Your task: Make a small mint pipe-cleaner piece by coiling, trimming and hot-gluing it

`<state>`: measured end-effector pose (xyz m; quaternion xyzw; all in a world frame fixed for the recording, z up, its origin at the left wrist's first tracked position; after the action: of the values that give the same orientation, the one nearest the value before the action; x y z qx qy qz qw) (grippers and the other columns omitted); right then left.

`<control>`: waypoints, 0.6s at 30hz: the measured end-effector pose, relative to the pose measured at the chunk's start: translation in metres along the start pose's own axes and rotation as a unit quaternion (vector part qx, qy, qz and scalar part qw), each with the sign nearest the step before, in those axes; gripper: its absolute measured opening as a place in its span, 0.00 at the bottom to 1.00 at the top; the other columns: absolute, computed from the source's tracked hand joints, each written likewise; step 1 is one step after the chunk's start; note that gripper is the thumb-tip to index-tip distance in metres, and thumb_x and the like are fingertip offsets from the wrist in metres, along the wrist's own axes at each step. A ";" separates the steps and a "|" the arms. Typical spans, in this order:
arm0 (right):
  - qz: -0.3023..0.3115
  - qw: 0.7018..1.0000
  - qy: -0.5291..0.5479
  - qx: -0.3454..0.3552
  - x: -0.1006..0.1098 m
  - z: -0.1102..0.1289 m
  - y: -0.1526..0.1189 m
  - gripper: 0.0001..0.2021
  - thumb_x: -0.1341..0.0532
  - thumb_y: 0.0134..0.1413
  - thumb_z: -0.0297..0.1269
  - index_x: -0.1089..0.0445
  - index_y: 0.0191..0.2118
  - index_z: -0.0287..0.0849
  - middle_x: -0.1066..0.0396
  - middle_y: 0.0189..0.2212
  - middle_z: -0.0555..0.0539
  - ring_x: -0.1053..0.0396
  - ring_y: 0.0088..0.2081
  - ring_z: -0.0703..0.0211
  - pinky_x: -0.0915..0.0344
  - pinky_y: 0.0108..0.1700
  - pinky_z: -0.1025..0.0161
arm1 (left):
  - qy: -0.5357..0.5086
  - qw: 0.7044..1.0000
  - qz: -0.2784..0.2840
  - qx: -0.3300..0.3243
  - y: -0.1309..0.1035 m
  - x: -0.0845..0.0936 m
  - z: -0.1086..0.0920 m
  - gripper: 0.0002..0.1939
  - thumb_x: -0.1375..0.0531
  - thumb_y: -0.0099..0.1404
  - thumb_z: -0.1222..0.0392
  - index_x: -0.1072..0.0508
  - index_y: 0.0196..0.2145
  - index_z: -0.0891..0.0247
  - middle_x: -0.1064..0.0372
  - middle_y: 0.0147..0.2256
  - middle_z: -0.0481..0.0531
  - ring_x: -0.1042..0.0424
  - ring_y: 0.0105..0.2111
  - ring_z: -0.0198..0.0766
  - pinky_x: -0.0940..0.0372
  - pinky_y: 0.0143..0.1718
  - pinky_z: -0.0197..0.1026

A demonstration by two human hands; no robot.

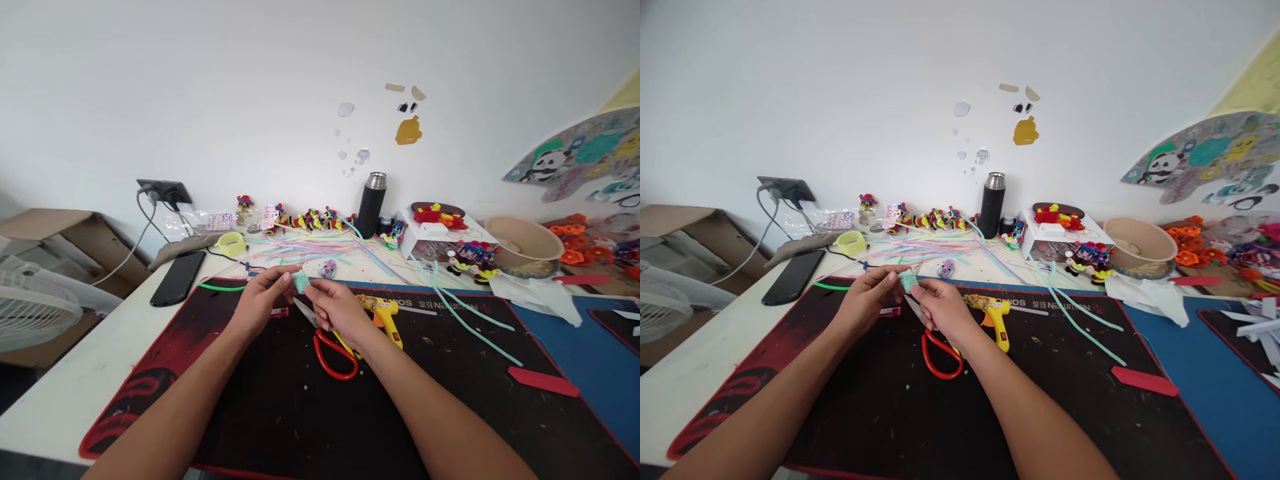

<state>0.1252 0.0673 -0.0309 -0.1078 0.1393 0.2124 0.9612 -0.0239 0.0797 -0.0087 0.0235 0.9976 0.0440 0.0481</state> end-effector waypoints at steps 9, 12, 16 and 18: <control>0.006 1.000 0.014 -0.003 -0.001 0.003 -0.002 0.24 0.28 0.52 0.58 0.24 0.42 0.40 0.50 0.14 0.63 0.54 0.14 0.71 0.57 0.18 0.68 | -0.022 1.000 0.008 -0.002 -0.001 -0.002 -0.006 0.22 0.25 0.55 0.46 0.15 0.42 0.62 0.26 0.27 0.48 0.31 0.26 0.35 0.32 0.31 0.40; 0.003 1.000 0.003 0.000 0.000 0.003 -0.001 0.25 0.28 0.51 0.57 0.24 0.43 0.40 0.49 0.14 0.63 0.55 0.15 0.71 0.57 0.19 0.67 | -0.005 1.000 0.010 -0.001 -0.001 -0.002 -0.005 0.22 0.25 0.55 0.46 0.16 0.43 0.62 0.26 0.27 0.48 0.31 0.26 0.35 0.32 0.31 0.40; -0.007 1.000 -0.029 -0.002 0.001 0.002 0.000 0.23 0.28 0.52 0.54 0.24 0.44 0.39 0.45 0.14 0.62 0.53 0.14 0.71 0.56 0.19 0.67 | 0.023 1.000 0.008 0.001 -0.002 -0.003 -0.006 0.23 0.24 0.54 0.45 0.18 0.42 0.62 0.27 0.28 0.47 0.32 0.26 0.35 0.33 0.30 0.39; -0.014 0.999 -0.040 -0.002 0.002 0.001 0.000 0.22 0.28 0.53 0.53 0.24 0.43 0.39 0.45 0.14 0.62 0.52 0.14 0.70 0.56 0.19 0.67 | 0.040 0.999 0.006 0.002 -0.003 -0.003 -0.007 0.23 0.25 0.54 0.45 0.18 0.42 0.61 0.27 0.28 0.47 0.32 0.26 0.35 0.33 0.30 0.39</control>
<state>0.1276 0.0683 -0.0303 -0.1035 0.0987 0.2031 0.9687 -0.0218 0.0762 -0.0019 0.0274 0.9986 0.0437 0.0075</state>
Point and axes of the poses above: each hand's wrist, its own y-axis towards the middle knuckle, its own x-axis out of the back of the hand, z = x × y, the point moved 7 cm from there along y, towards the middle knuckle
